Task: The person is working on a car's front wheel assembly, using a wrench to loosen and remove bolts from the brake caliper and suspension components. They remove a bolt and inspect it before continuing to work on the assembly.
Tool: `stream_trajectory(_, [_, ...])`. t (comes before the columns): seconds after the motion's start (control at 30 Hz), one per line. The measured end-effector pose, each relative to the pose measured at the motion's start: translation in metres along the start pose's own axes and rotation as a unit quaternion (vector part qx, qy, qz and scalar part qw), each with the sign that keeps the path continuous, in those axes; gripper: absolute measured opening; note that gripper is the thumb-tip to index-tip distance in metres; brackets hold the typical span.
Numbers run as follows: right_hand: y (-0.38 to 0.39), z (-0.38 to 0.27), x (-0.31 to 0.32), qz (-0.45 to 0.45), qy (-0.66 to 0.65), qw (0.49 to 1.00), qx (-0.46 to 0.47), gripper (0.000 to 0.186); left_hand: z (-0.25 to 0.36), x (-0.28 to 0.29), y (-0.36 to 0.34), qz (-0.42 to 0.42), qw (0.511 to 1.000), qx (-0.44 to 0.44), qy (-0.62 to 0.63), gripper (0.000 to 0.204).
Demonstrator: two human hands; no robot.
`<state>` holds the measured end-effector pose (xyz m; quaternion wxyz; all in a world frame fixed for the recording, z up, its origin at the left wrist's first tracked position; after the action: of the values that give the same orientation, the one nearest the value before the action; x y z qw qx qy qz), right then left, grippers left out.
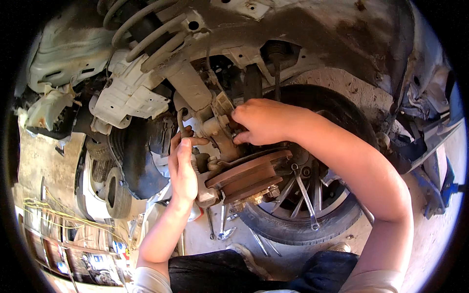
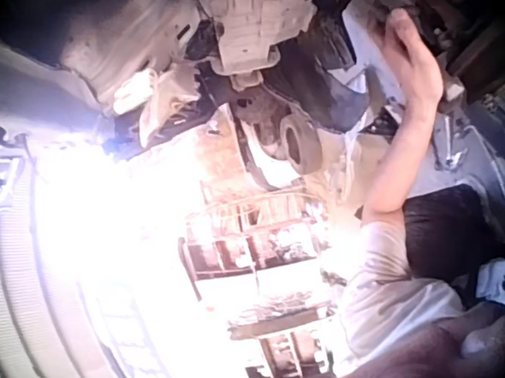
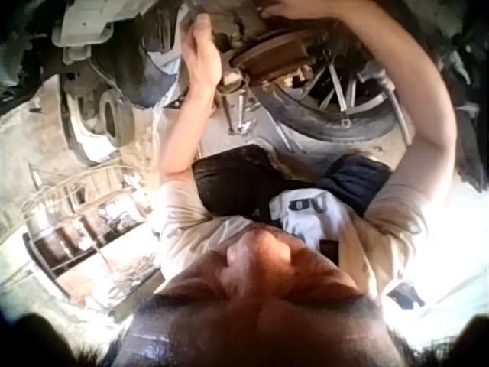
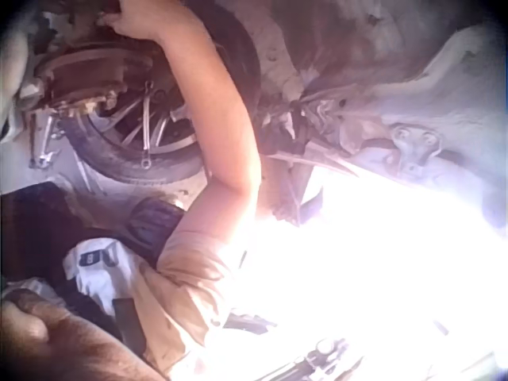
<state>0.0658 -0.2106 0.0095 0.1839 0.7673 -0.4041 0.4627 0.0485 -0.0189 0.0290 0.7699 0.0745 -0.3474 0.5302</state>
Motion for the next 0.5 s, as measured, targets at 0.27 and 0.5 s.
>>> stream_trajectory(0.27, [-0.004, -0.012, 0.005, -0.049, 0.038, 0.997, -0.040, 0.030, -0.009, 0.002, 0.001, 0.015, 0.999, 0.018, 0.024, 0.042])
stream_trajectory(0.5, [0.003, -0.010, -0.001, 0.038, 0.073, 0.997, -0.004, 0.028, -0.002, 0.001, 0.001, 0.010, 1.000, 0.011, 0.004, 0.041])
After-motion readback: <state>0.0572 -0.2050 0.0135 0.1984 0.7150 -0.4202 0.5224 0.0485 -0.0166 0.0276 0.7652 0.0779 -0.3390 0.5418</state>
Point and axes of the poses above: each hand's wrist, its own y-axis away from the middle knuckle, its own x-axis out of the back of the hand, z = x × y, the point moved 6 cm from there along -y, towards the middle knuckle, and after that the axes turned 10 degrees about -z, right-handed, at the moved point
